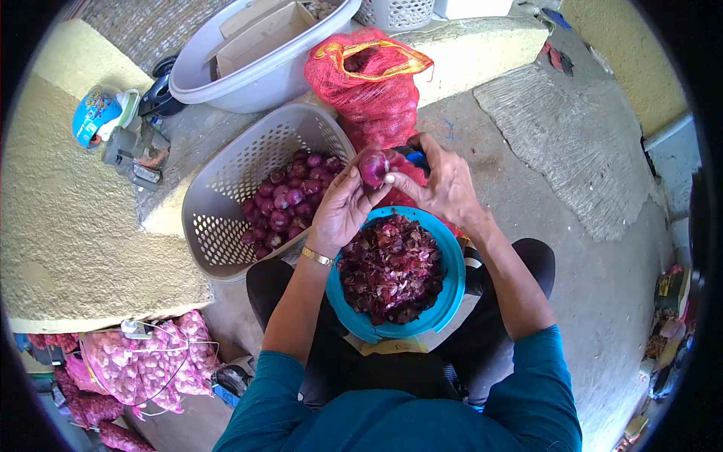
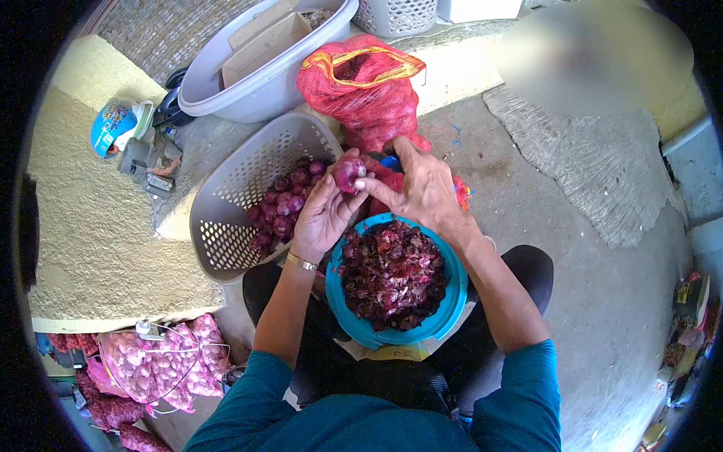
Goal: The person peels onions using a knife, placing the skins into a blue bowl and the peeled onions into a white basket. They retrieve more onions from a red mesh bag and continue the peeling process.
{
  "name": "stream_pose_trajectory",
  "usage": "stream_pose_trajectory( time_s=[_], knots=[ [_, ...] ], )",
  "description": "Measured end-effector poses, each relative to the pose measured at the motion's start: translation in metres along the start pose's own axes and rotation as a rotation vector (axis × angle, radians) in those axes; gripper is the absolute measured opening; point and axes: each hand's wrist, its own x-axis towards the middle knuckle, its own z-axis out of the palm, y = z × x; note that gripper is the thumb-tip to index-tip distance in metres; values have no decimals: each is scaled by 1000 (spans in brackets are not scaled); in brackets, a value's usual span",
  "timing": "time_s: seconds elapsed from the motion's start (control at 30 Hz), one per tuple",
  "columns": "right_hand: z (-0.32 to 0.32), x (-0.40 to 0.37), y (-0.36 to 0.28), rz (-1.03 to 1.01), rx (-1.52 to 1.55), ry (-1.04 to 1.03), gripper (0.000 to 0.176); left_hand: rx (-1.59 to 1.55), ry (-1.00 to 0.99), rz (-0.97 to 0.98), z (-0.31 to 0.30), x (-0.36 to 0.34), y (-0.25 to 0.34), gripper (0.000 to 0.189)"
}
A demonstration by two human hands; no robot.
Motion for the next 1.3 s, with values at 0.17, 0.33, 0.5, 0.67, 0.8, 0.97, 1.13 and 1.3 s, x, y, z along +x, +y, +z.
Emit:
stream_pose_trajectory(
  time_s=[0.17, 0.33, 0.5, 0.67, 0.8, 0.97, 1.13, 1.3],
  knots=[
    [3, 4, -2, -121, -89, 26, 62, 62, -59, -50, -8, 0, -6, 46],
    [7, 6, 0, -240, -159, 57, 59, 67, -47, -9, -8, 1, -11, 45],
    [7, 5, 1, -248, -209, 17, 55, 86, -36, 1, -6, 1, -11, 43],
    [6, 4, 0, -294, -206, -17, 53, 67, -50, 17, -12, 3, -12, 41],
    [-4, 4, -3, -255, -149, -76, 47, 148, -57, 41, -6, 2, -3, 40],
    [5, 8, 1, -172, 166, 91, 35, 155, -64, 22, -11, 2, -4, 43],
    [11, 8, 3, -89, 507, -37, 17, 189, -63, 21, -11, 2, -4, 44],
    [12, 7, 4, -44, 602, -63, 13, 200, -62, 16, -8, 2, -4, 43]
  ],
)
